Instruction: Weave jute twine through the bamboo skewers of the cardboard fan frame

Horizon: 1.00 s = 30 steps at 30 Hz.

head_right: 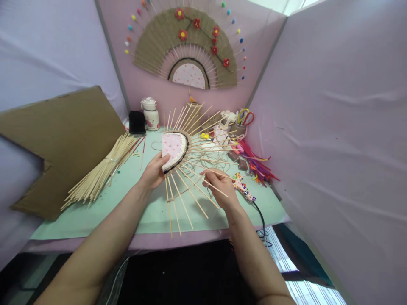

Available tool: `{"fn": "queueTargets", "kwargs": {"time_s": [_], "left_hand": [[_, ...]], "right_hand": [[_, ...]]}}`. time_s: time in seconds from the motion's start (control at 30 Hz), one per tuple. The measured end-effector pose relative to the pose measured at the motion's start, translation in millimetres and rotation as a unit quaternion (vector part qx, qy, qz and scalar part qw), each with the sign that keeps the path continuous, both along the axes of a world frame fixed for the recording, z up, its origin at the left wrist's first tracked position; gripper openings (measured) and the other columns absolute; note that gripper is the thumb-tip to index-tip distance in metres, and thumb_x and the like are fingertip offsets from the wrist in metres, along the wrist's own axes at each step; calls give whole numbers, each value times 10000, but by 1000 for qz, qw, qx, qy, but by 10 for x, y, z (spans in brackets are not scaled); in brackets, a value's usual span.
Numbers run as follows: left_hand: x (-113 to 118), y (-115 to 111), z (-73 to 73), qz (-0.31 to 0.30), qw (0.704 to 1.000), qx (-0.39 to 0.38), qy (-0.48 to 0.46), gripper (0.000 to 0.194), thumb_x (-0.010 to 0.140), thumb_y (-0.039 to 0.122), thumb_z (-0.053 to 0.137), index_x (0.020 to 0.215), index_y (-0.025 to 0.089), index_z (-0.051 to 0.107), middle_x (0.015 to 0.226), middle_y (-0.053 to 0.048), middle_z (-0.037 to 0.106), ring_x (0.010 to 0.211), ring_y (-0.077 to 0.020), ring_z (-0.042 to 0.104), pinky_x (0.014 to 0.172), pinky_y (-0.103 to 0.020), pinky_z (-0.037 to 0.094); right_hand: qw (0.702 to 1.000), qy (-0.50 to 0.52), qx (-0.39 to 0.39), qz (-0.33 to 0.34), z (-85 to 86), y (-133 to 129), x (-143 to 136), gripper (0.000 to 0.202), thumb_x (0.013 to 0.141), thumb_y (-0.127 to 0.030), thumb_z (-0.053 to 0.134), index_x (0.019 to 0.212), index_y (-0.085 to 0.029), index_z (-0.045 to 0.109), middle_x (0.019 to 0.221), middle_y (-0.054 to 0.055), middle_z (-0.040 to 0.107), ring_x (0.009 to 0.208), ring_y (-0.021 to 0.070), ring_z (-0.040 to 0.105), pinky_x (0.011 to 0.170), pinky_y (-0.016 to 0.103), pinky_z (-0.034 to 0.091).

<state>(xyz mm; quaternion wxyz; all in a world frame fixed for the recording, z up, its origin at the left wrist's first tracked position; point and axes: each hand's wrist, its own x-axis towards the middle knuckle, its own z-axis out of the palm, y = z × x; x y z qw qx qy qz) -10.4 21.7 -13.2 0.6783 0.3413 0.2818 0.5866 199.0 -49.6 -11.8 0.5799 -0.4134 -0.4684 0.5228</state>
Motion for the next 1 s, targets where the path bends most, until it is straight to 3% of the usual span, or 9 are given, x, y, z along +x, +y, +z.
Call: {"fn": "queueTargets", "kwargs": {"time_s": [0.17,0.4,0.6,0.83,1.0], "left_hand": [[-10,19,-13,7,1000,4,9,404,705,255,759,1069,141,626,1043,-93,725,832,-180,690,779,-293,542],[-13,13,12,11,1000,4,12,395,696,262,758,1046,136,624,1010,-103,736,870,-223,704,819,-341,563],[-8,7,23,27,1000,1,13,394,692,246,755,1044,134,619,991,-102,738,904,-230,702,833,-343,560],[-9,24,10,39,999,-5,21,394,688,246,758,1038,138,613,985,-96,740,886,-218,705,792,-312,563],[-10,36,2,38,999,-1,27,403,688,243,760,1045,140,605,970,-92,742,853,-211,710,764,-300,567]], "right_hand": [[1000,0,-15,-4,-2,26,28,295,734,-471,734,760,-180,690,562,-38,447,526,85,424,507,230,374],[993,79,-45,-78,112,65,289,308,618,-302,832,784,-209,590,619,-68,516,517,54,437,563,219,470],[991,102,-75,-45,281,-93,418,343,623,-255,821,818,-224,541,817,-19,646,615,79,554,516,191,453],[999,11,0,-53,289,-170,354,302,675,-233,776,802,-213,502,960,52,712,607,95,597,509,217,457],[982,-94,85,-143,273,-215,315,227,750,-270,728,817,-218,517,925,38,714,628,116,630,529,244,490]]}}
